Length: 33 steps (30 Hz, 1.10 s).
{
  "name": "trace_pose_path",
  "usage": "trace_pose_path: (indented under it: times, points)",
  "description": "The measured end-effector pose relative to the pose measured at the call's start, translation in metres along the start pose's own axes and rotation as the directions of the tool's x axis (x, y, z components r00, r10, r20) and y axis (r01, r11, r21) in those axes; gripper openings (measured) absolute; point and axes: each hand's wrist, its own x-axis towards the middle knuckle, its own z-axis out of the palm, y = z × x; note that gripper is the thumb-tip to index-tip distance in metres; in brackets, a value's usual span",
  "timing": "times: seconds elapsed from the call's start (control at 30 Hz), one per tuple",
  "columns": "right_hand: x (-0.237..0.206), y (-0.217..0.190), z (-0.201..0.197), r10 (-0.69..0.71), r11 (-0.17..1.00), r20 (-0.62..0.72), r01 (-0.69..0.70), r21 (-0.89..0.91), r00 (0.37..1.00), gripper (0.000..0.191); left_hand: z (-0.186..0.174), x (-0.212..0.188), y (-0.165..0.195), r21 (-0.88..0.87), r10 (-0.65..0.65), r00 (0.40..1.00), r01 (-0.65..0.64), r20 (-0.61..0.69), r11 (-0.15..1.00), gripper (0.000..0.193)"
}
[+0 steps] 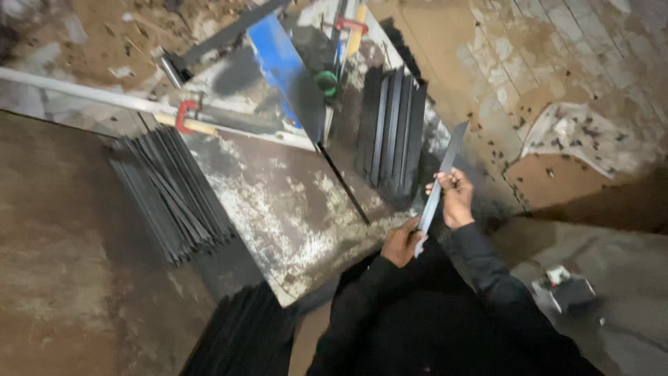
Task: The person picks dark moulding strips from a pile, aligns each strip against the fence of a chop saw, cuts it to length, and stacks the cut pieces on the workbench. They briefly carry a bundle of strips to a dark storage area and return to continue cutting and stacking.
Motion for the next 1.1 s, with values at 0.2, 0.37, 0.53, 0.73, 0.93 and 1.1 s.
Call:
trace_pose_path:
  times: [0.2,0.37,0.53,0.73,0.93,1.1]
  points:
    - [0.1,-0.02,0.034,-0.304,0.939,-0.099,0.315,0.137,0.948,0.012,0.003,0.058,0.005,-0.168,-0.142,0.976,0.114,-0.166,0.979,0.038]
    - [0.171,-0.036,0.023,0.002,0.998,-0.177,0.011,0.068,0.984,0.026,0.006,0.126,0.029,0.138,-0.26,0.928,0.304,-0.267,0.943,0.044]
    - [0.218,-0.049,0.025,0.166,0.986,-0.024,-0.166,0.02,0.986,0.052,-0.006,0.196,0.056,0.268,0.127,0.88,0.001,-0.458,0.963,0.053]
    - [0.246,-0.036,0.051,-0.046,0.984,0.018,0.049,-0.173,0.999,0.031,-0.019,0.257,0.06,-0.106,-0.175,0.878,0.142,-0.445,0.984,0.043]
    - [0.25,-0.025,0.071,-0.036,0.981,-0.086,0.019,-0.192,0.996,0.035,-0.029,0.278,0.072,0.225,0.064,0.82,0.081,-0.569,0.971,0.04]
    - [0.261,-0.033,0.048,-0.127,0.943,-0.067,0.099,-0.317,0.99,0.045,-0.056,0.297,0.073,-0.124,-0.369,0.753,0.363,-0.544,0.924,0.042]
